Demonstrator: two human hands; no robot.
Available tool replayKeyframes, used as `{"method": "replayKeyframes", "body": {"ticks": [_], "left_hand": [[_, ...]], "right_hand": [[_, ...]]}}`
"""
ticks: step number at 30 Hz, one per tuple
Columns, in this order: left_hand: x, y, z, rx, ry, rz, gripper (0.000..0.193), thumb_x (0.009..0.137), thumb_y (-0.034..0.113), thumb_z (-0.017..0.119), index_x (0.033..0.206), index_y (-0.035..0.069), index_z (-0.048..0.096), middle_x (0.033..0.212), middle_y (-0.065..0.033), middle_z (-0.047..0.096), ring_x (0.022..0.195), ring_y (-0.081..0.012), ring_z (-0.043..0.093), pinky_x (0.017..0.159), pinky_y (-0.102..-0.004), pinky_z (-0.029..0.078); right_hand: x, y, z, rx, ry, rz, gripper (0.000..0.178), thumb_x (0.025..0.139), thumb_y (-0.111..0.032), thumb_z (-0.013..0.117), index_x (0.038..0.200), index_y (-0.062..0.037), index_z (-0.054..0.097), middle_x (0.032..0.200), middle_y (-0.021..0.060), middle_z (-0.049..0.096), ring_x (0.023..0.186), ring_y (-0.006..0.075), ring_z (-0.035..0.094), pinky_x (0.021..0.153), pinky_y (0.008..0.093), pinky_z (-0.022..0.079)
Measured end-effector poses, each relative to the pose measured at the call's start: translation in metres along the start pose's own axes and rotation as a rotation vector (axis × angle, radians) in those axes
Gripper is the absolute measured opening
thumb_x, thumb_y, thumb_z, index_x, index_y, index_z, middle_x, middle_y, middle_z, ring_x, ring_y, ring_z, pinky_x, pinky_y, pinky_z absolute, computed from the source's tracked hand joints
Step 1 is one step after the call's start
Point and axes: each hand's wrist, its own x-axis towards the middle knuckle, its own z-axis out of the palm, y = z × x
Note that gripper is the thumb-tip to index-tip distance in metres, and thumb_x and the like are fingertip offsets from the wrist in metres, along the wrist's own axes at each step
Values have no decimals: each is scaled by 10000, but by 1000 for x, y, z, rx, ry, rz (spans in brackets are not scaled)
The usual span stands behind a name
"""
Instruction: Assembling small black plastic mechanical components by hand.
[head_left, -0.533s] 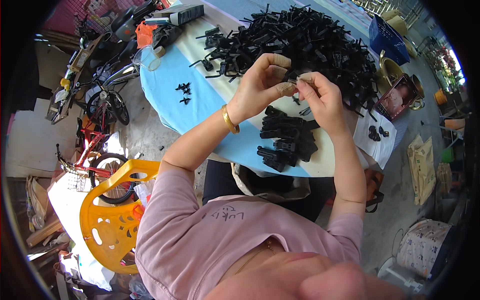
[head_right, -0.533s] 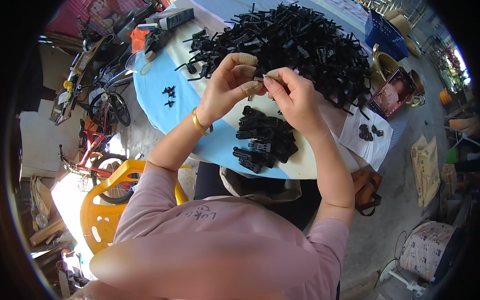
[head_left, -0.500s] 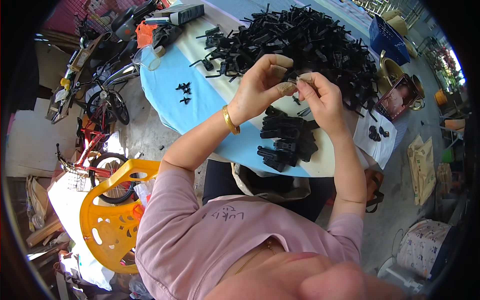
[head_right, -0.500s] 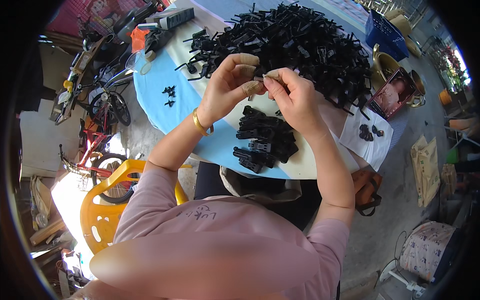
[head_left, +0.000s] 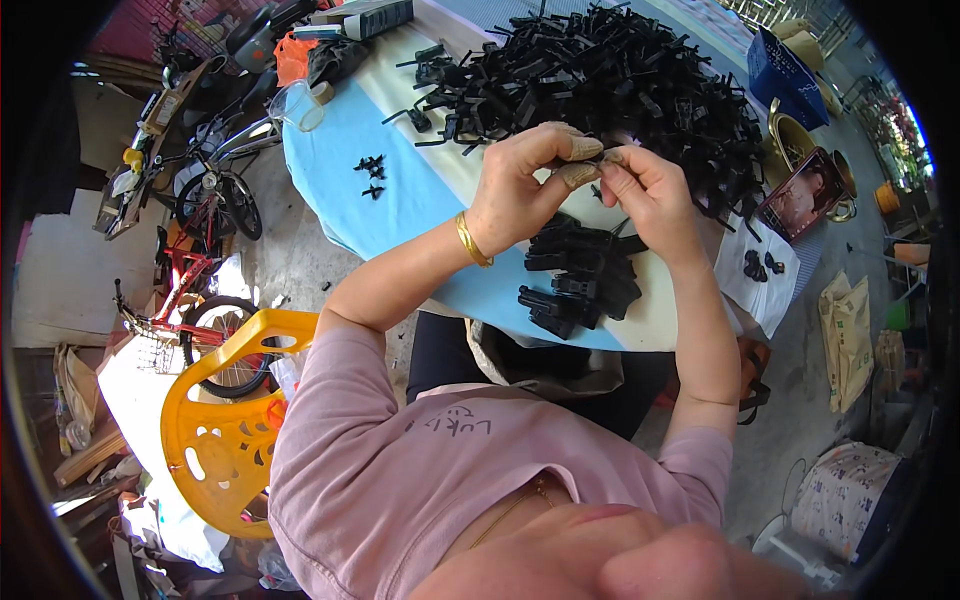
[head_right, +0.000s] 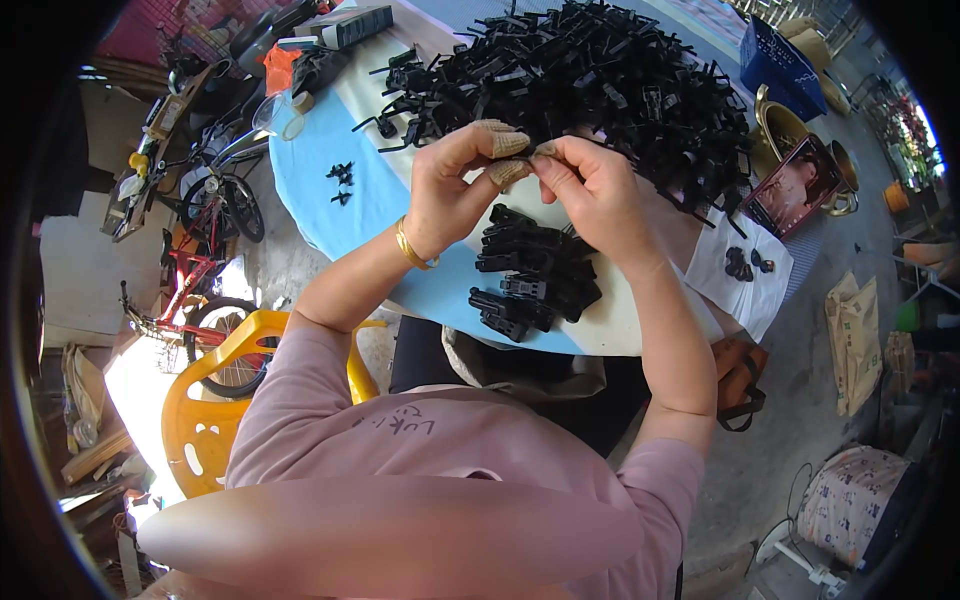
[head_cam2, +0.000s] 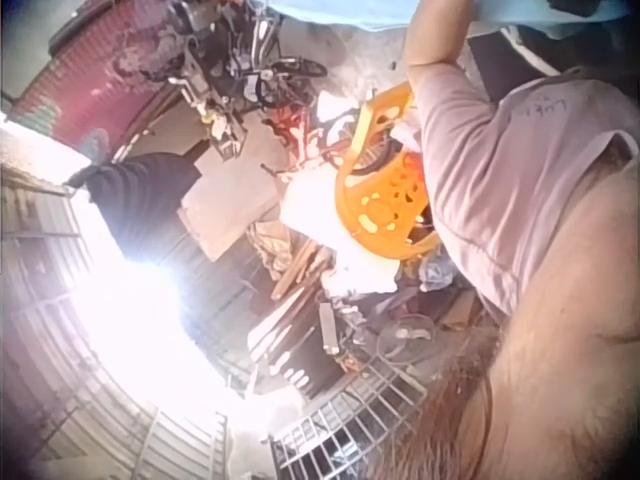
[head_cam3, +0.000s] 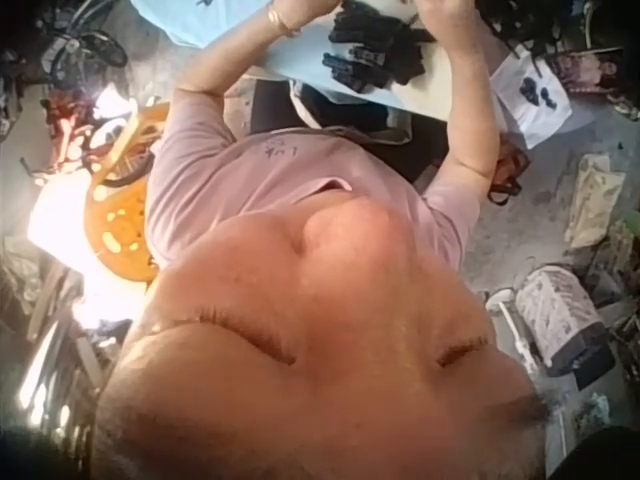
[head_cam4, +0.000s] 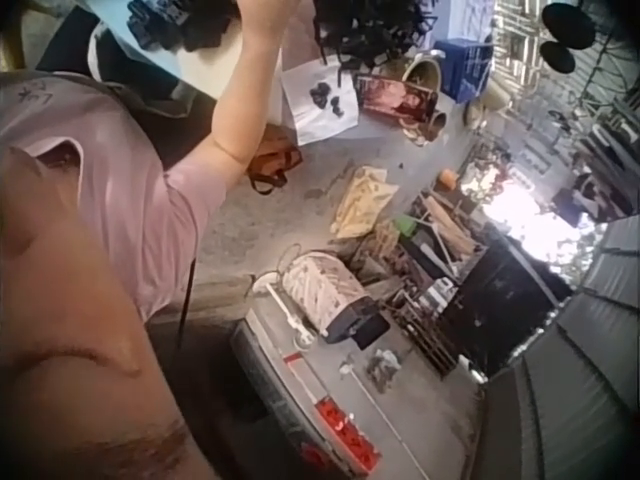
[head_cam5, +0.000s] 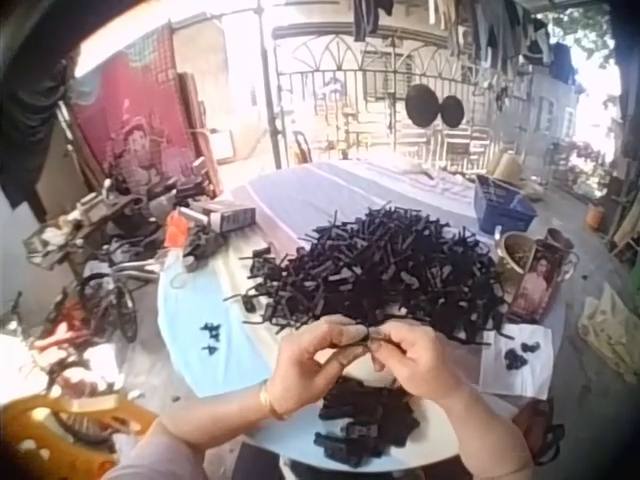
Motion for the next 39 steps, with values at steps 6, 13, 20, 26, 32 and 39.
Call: {"method": "replayKeyframes", "body": {"ticks": [6,13,20,26,32,39], "left_hand": [[14,14,-24,-446,-372,-336,411,670,23,732,1031,-10,539,984,-95,591,931,-158,576,818,-288,473],[16,-23,-19,292,-355,-291,315,765,78,609,1074,58,556,992,-82,577,951,-221,552,806,-307,453],[2,-37,-2,1019,-331,28,154,689,76,545,842,93,548,833,-77,529,831,-242,488,684,-332,436],[-1,-34,1,914,-220,59,147,707,45,533,850,73,544,867,-80,537,844,-266,507,683,-348,438],[10,-20,-7,231,-197,-230,267,761,-24,562,1025,16,552,873,-85,580,768,-211,569,663,-272,458],[16,-18,-13,-498,-137,-577,371,784,7,616,1139,3,508,885,-28,590,818,-98,544,737,-235,458]], "right_hand": [[-2,-5,-31,248,-109,28,139,870,-116,493,855,-8,578,623,-28,489,529,0,375,453,152,248],[1,1,-22,160,-17,45,146,860,-136,535,866,-4,596,617,-32,493,538,11,406,474,158,299],[3,0,-15,-50,-7,86,136,823,-123,599,870,4,613,675,-32,540,586,17,456,527,157,361],[1,-3,-10,-237,-21,-88,175,759,-79,652,923,-28,622,651,-26,538,572,14,451,536,162,368],[-3,-1,-5,-584,-59,-319,188,700,-84,676,881,-79,626,681,52,558,573,192,525,534,286,422],[-3,-2,3,-402,28,-467,92,712,-52,669,790,-39,622,678,63,558,565,187,531,517,263,422]]}}
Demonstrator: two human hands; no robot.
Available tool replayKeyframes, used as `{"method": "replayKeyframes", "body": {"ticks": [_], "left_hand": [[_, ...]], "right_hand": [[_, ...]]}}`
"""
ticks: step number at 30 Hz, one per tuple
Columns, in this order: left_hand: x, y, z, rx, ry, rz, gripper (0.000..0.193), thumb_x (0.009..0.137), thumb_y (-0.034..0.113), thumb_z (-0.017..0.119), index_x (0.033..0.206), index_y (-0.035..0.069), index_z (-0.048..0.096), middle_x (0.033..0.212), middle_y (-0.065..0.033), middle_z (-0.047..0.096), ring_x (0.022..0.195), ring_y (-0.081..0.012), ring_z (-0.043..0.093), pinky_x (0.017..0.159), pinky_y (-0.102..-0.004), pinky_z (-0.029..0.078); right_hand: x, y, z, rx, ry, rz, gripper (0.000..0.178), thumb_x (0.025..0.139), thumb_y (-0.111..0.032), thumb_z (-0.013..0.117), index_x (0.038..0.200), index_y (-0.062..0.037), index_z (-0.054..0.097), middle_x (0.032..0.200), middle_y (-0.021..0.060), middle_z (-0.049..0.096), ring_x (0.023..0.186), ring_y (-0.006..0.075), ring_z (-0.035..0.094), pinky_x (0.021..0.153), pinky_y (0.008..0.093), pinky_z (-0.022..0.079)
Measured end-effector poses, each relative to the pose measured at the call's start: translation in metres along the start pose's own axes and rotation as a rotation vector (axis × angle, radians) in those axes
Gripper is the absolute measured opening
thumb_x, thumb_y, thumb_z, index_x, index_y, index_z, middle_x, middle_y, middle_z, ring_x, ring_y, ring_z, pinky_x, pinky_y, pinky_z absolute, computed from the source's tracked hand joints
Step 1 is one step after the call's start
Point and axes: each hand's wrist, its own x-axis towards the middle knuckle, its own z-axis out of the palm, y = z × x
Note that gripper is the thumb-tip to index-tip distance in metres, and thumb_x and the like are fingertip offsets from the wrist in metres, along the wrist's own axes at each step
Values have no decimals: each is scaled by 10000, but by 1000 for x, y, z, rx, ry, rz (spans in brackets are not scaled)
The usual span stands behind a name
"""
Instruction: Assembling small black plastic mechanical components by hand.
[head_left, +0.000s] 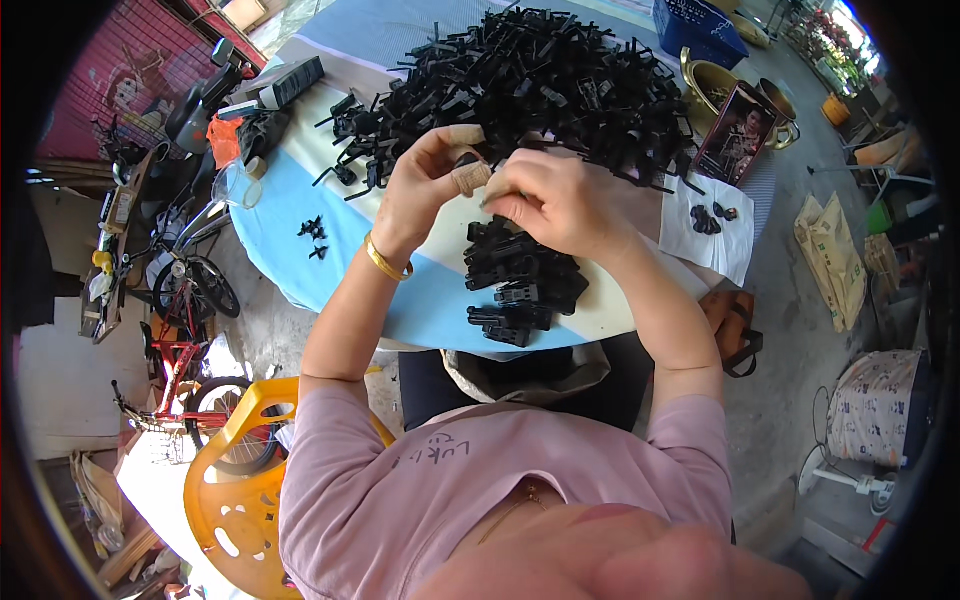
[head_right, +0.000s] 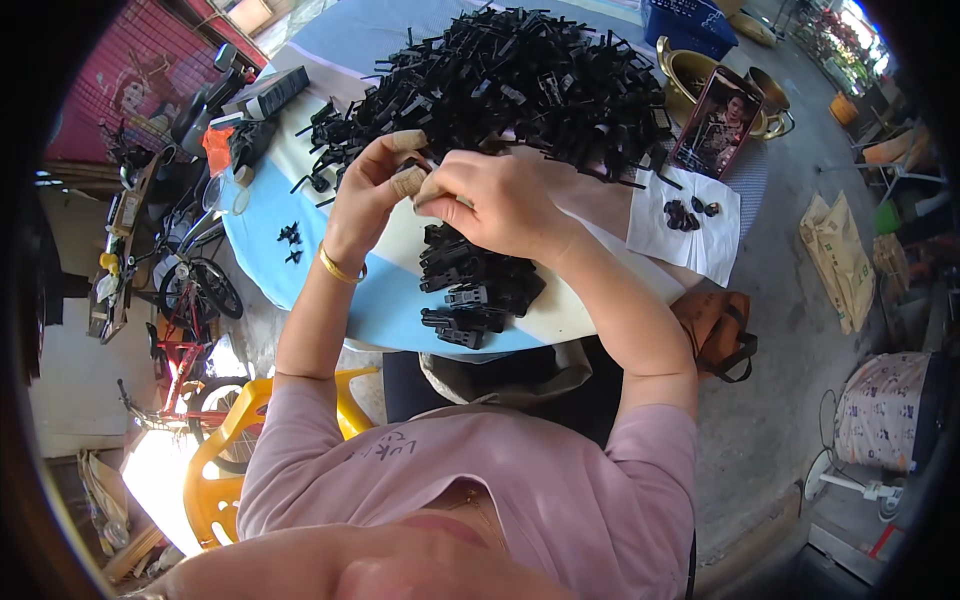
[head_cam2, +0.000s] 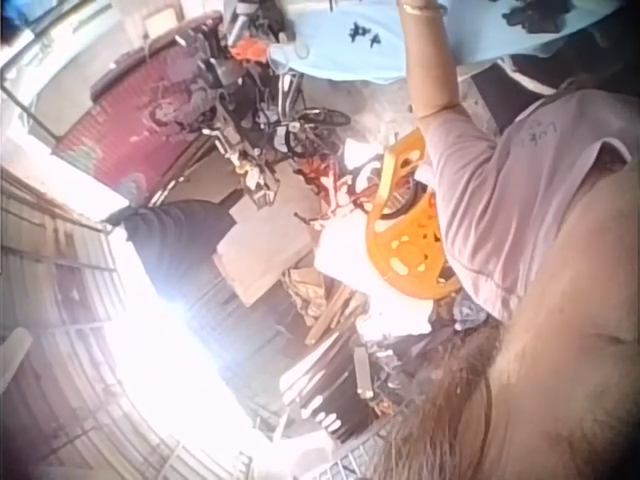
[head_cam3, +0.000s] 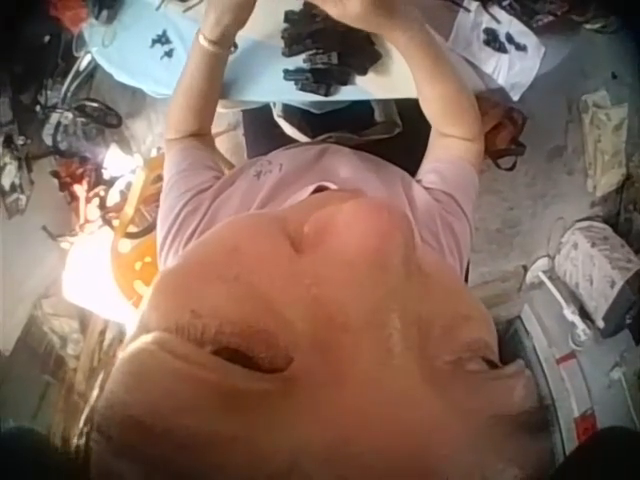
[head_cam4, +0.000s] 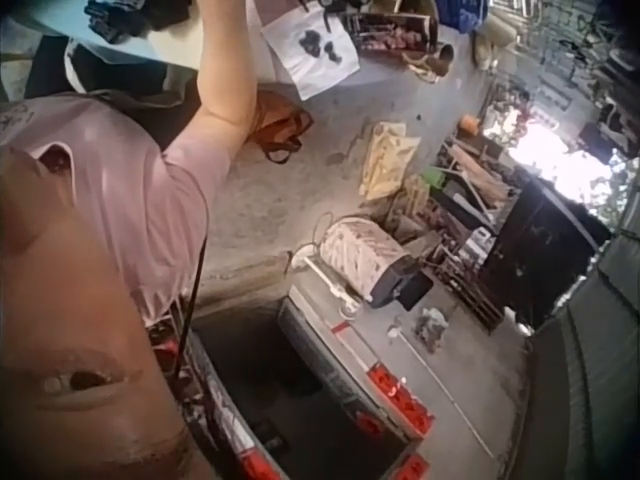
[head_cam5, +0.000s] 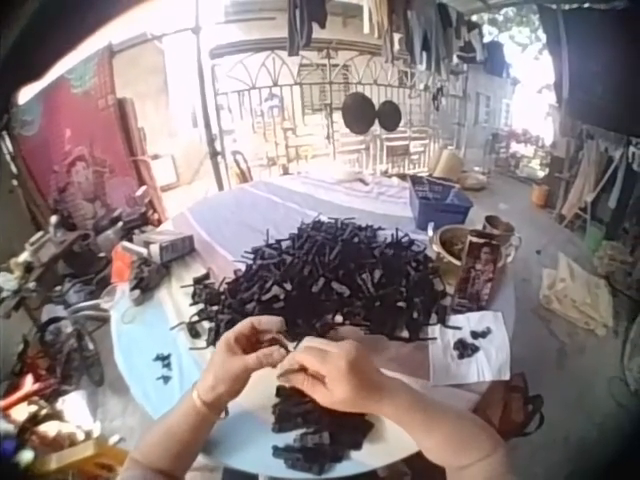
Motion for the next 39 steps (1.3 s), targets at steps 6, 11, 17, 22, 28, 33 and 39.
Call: {"method": "replayKeyframes", "body": {"ticks": [6,11,17,22,28,33,39], "left_hand": [[-8,4,20,-113,-43,67,585,749,9,659,1269,-1,391,1049,-78,568,982,-131,529,897,-288,423],[-9,-9,26,292,-32,251,654,775,10,638,1316,-2,271,1152,-137,503,992,-171,541,829,-273,468],[-8,-1,17,-43,-64,146,530,832,3,554,1259,22,241,1123,-148,520,883,-194,548,789,-318,471],[-8,-6,18,32,-46,180,355,844,11,543,1132,5,337,1108,-153,528,908,-178,554,779,-299,483],[-10,-7,20,94,18,208,275,837,-13,543,1075,-2,406,1105,-151,536,928,-163,552,792,-293,485],[-13,-8,22,260,112,290,225,812,-13,582,1004,-12,466,1059,-126,574,932,-152,567,806,-284,484],[-20,-4,24,566,148,464,202,793,-19,602,964,1,496,1034,-113,595,905,-151,585,811,-278,481]], "right_hand": [[-1,10,3,448,217,487,129,804,-78,634,885,15,594,749,2,598,673,34,516,585,173,428],[0,15,10,399,181,514,182,765,-128,682,850,13,607,710,19,618,616,35,525,563,185,439],[5,1,-7,893,153,690,171,895,-165,494,923,-12,565,670,-32,488,509,-4,335,447,133,243],[0,10,3,628,69,601,154,899,-140,492,931,-14,574,674,-24,509,529,0,362,461,137,270],[-1,7,8,452,101,481,154,893,-136,509,887,-8,594,653,-30,536,557,0,403,489,150,296],[-1,5,8,349,63,514,148,891,-135,510,877,-15,595,618,-32,525,528,3,391,472,152,292],[3,2,0,572,-47,731,160,900,-154,496,861,-29,587,626,-31,516,521,1,378,467,153,280]]}}
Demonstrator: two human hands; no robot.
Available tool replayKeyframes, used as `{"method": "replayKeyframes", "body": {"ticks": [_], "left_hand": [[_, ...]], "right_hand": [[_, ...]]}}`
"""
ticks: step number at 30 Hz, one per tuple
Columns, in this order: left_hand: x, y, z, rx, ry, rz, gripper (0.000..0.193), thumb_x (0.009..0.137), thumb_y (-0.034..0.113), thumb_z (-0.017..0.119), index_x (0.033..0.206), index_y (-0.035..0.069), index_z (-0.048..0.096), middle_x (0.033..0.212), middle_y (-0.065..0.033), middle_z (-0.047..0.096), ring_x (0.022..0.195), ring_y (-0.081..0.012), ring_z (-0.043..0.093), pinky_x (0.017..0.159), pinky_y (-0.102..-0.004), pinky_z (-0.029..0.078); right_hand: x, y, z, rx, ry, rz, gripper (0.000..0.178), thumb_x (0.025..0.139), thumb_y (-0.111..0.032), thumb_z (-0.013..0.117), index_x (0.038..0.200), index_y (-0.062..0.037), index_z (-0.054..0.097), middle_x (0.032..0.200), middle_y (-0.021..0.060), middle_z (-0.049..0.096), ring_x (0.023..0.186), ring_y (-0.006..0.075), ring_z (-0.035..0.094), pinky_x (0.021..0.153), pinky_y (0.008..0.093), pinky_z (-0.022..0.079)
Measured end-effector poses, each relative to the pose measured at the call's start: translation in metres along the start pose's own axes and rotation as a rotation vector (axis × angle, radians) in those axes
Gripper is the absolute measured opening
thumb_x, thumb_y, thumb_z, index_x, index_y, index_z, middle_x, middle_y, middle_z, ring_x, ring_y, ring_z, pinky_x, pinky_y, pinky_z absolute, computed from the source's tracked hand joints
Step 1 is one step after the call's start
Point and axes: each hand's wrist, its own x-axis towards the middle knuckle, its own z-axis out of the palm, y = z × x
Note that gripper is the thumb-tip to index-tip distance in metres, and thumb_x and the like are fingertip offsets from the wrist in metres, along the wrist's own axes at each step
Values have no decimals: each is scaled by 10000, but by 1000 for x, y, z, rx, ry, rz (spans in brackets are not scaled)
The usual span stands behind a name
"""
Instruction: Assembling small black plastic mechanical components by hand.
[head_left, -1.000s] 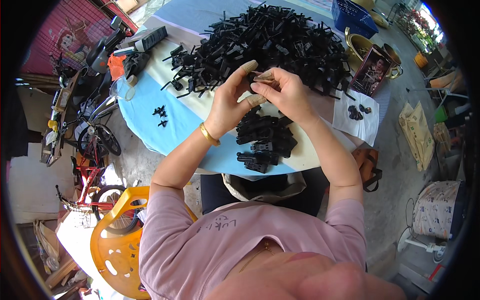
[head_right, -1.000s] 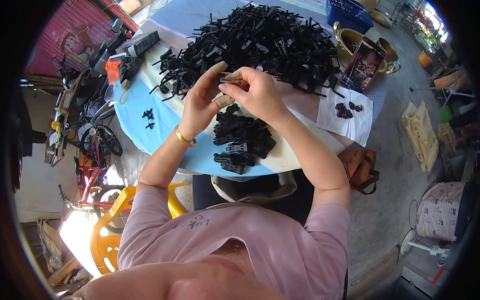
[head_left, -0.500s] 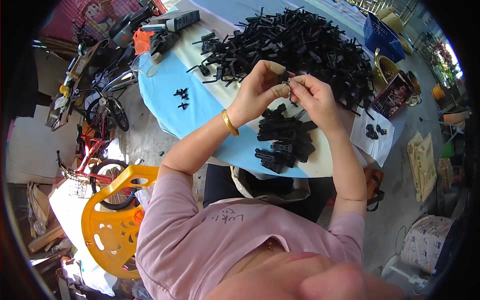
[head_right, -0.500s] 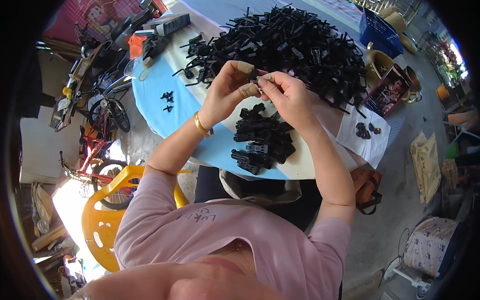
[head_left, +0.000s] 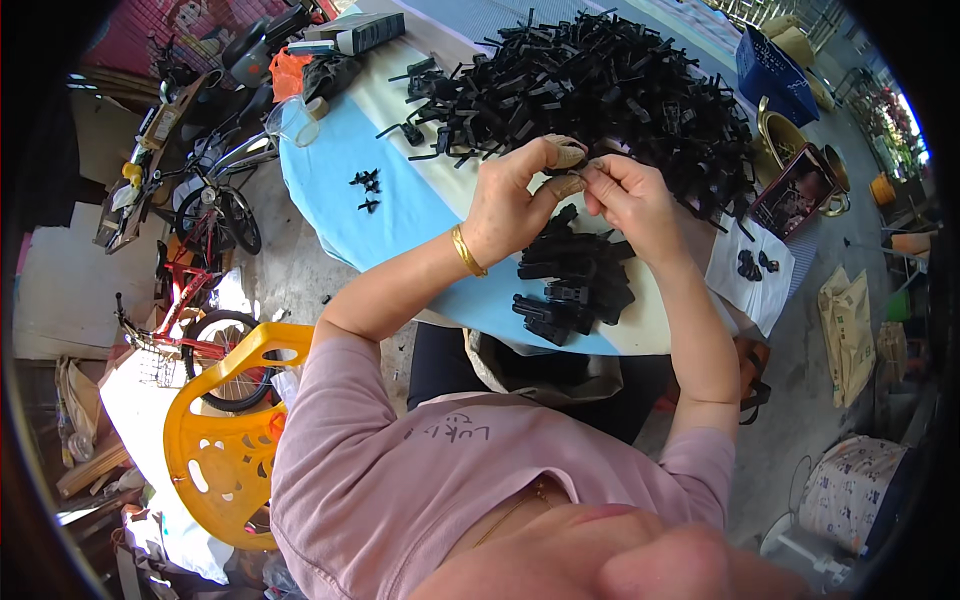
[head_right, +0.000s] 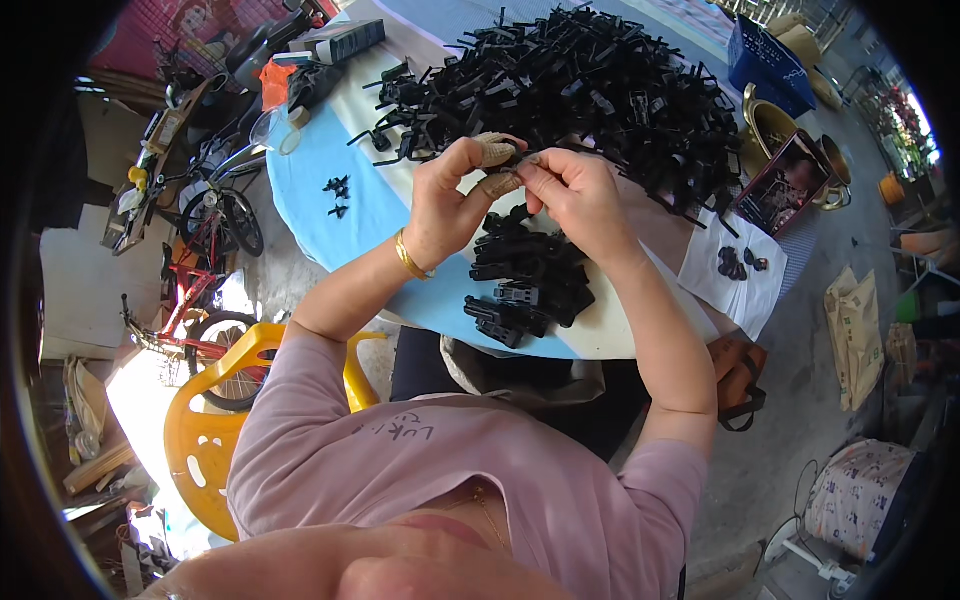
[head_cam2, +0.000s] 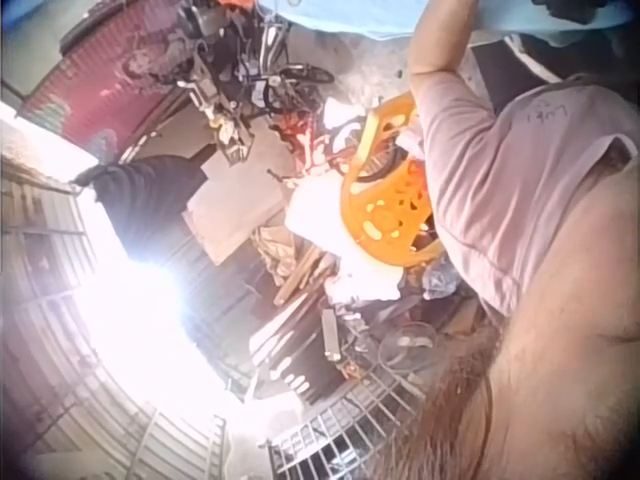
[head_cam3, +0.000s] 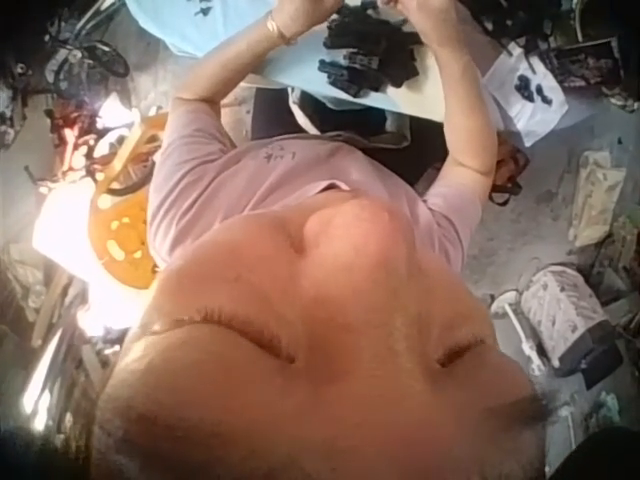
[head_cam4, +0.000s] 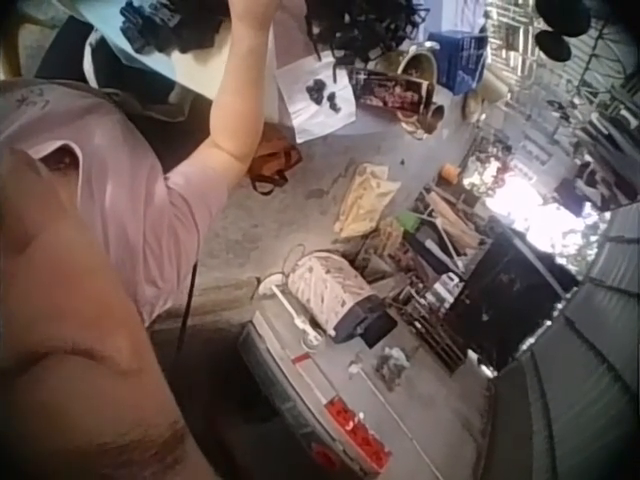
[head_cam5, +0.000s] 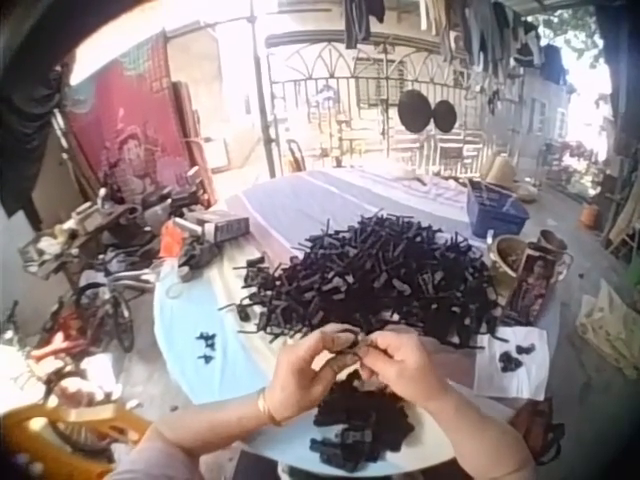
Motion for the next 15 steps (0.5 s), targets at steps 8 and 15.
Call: {"method": "replayKeyframes", "body": {"ticks": [8,15], "left_hand": [[22,1,-15,-1129,69,-485,198,919,121,417,1086,15,430,1121,-160,510,1012,-291,562,854,-366,488],[15,-10,-10,-1363,-45,-675,287,913,74,402,1189,-7,398,1047,-144,518,960,-288,576,853,-368,503]], "right_hand": [[-4,-6,-12,-174,166,-380,104,808,-63,622,889,-11,583,744,-25,549,621,6,451,574,142,373],[-9,-14,-10,-202,45,-517,116,734,-7,678,791,14,580,756,0,572,633,29,509,568,147,395]]}}
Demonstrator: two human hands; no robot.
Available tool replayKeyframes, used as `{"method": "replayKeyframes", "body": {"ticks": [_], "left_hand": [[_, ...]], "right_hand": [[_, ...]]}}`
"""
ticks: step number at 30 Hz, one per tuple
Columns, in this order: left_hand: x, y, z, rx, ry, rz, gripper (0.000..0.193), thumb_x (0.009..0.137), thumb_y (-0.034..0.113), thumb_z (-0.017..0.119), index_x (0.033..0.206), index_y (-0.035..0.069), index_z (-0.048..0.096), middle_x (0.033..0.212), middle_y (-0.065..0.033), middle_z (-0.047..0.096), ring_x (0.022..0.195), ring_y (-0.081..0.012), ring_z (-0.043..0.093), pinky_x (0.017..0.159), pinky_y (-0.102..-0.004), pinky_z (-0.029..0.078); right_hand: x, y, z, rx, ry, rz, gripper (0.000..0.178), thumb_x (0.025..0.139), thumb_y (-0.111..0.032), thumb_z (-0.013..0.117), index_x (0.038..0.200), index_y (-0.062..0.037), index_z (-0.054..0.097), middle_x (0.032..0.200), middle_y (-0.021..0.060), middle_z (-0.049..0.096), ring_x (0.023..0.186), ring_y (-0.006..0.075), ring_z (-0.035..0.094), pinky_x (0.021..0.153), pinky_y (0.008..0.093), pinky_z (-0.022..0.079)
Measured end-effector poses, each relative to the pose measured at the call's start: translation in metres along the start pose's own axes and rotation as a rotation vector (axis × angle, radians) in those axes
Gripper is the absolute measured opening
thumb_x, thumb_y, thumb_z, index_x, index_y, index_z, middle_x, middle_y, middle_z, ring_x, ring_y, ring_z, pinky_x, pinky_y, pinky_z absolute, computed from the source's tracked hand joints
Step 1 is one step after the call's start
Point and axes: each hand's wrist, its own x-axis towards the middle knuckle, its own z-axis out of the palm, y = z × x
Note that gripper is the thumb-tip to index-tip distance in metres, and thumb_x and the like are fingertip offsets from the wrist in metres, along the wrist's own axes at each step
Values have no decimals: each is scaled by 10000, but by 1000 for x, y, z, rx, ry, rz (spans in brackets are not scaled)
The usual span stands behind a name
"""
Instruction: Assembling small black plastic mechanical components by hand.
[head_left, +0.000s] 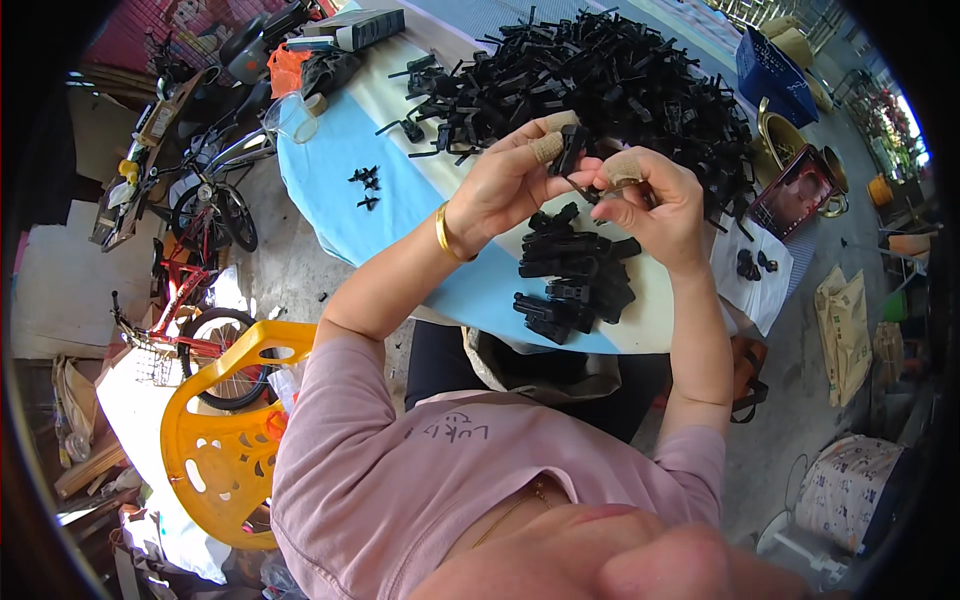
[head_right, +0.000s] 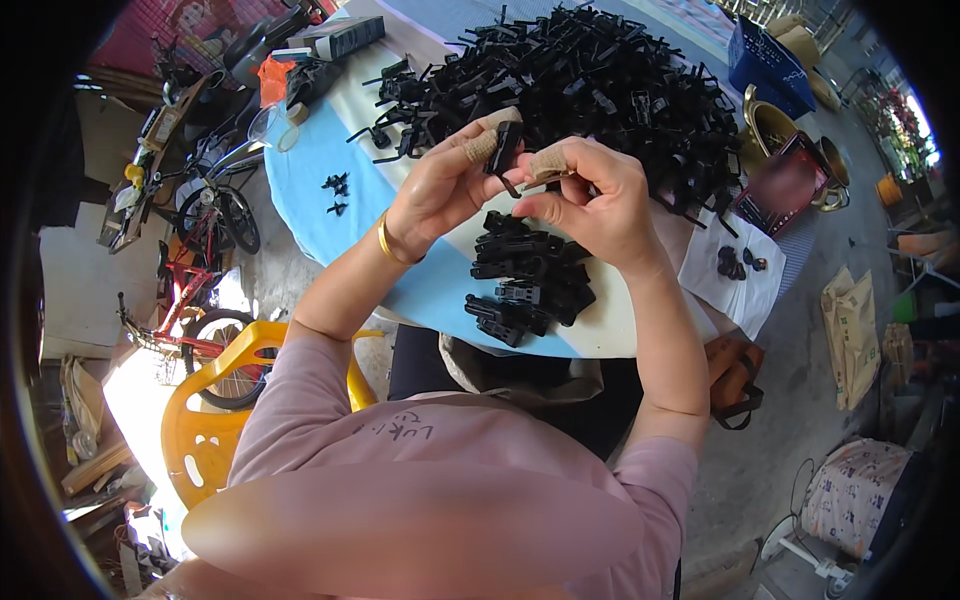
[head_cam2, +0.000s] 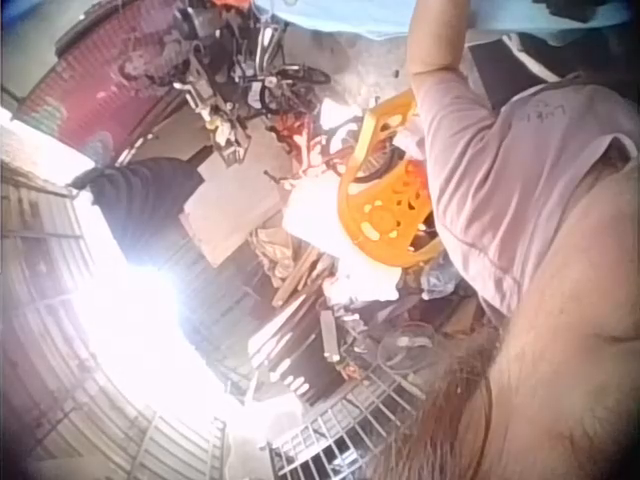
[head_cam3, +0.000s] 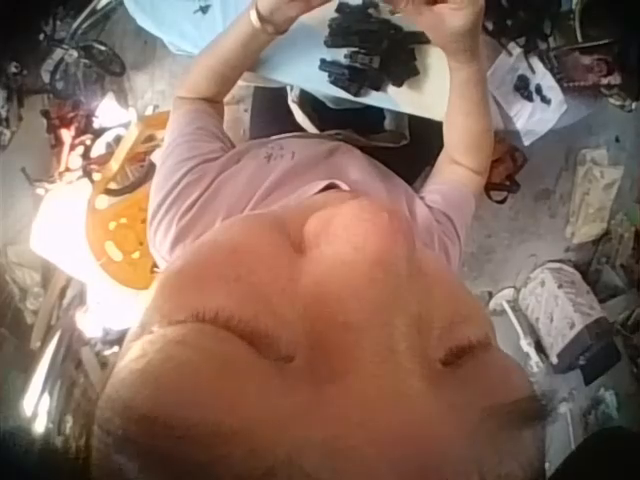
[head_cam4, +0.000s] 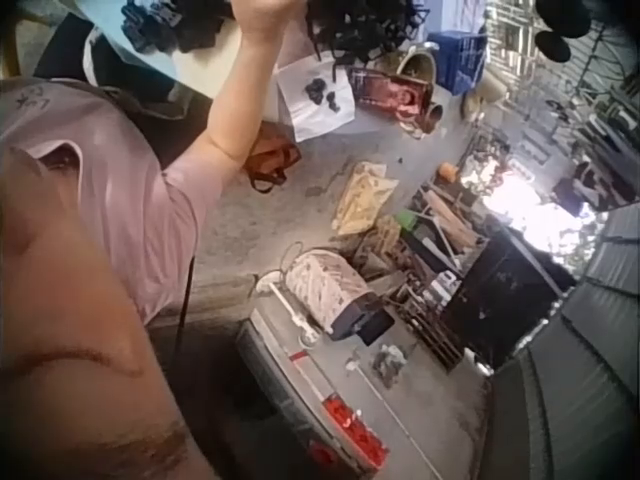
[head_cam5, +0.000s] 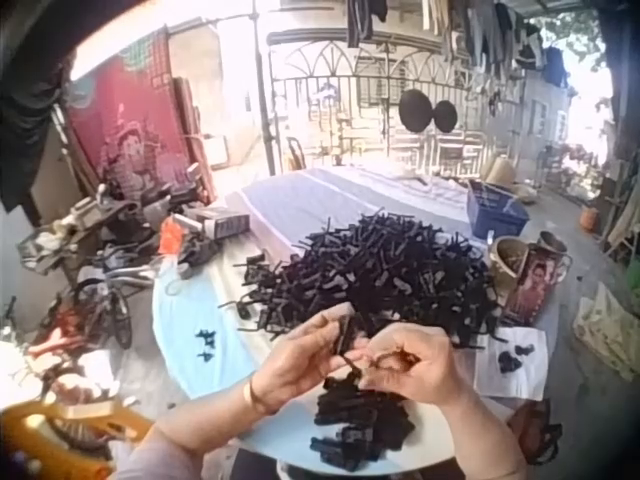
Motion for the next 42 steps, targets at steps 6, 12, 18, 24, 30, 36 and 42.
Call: {"method": "replayKeyframes", "body": {"ticks": [6,12,18,24,30,36,42], "left_hand": [[-3,-5,7,245,-98,17,349,908,102,443,1243,16,398,1028,-106,559,923,-196,583,805,-309,502],[-11,-8,20,652,-148,147,384,864,82,536,1223,3,425,1043,-72,562,902,-125,571,784,-259,481],[-6,-10,10,672,-64,214,359,785,-30,607,1097,19,435,990,-78,573,897,-154,586,779,-263,490],[-7,-10,5,733,-3,298,323,781,-13,621,1044,25,437,987,-90,577,872,-151,588,774,-266,493],[-9,-13,9,799,-4,367,264,800,-16,598,1013,14,445,993,-95,574,906,-140,569,798,-265,489],[-8,-20,4,1063,48,676,220,758,-15,640,920,-9,492,835,-68,614,748,-108,616,669,-222,505],[-11,-13,17,1044,26,550,332,743,2,670,1017,-8,482,949,-90,599,791,-129,603,735,-234,502]], "right_hand": [[-2,5,2,-74,44,-85,136,724,-15,693,799,4,581,757,0,575,631,32,502,561,153,402],[1,9,6,157,162,265,167,744,-22,684,869,-11,574,779,-7,574,657,34,515,599,158,428],[4,8,2,431,77,373,130,866,-118,549,919,-5,582,719,-6,547,531,-6,391,460,132,301],[1,12,9,159,5,361,178,893,-132,498,969,-4,595,656,-23,517,496,-14,324,437,136,234],[0,14,10,114,-21,370,171,894,-130,498,949,-7,603,615,-37,501,477,-17,310,421,141,213],[-3,17,17,134,17,368,164,894,-124,496,947,-12,604,623,-36,501,477,-17,310,418,140,203],[5,19,-11,60,170,241,181,878,-166,540,928,-4,604,669,-40,516,552,6,418,477,156,324]]}}
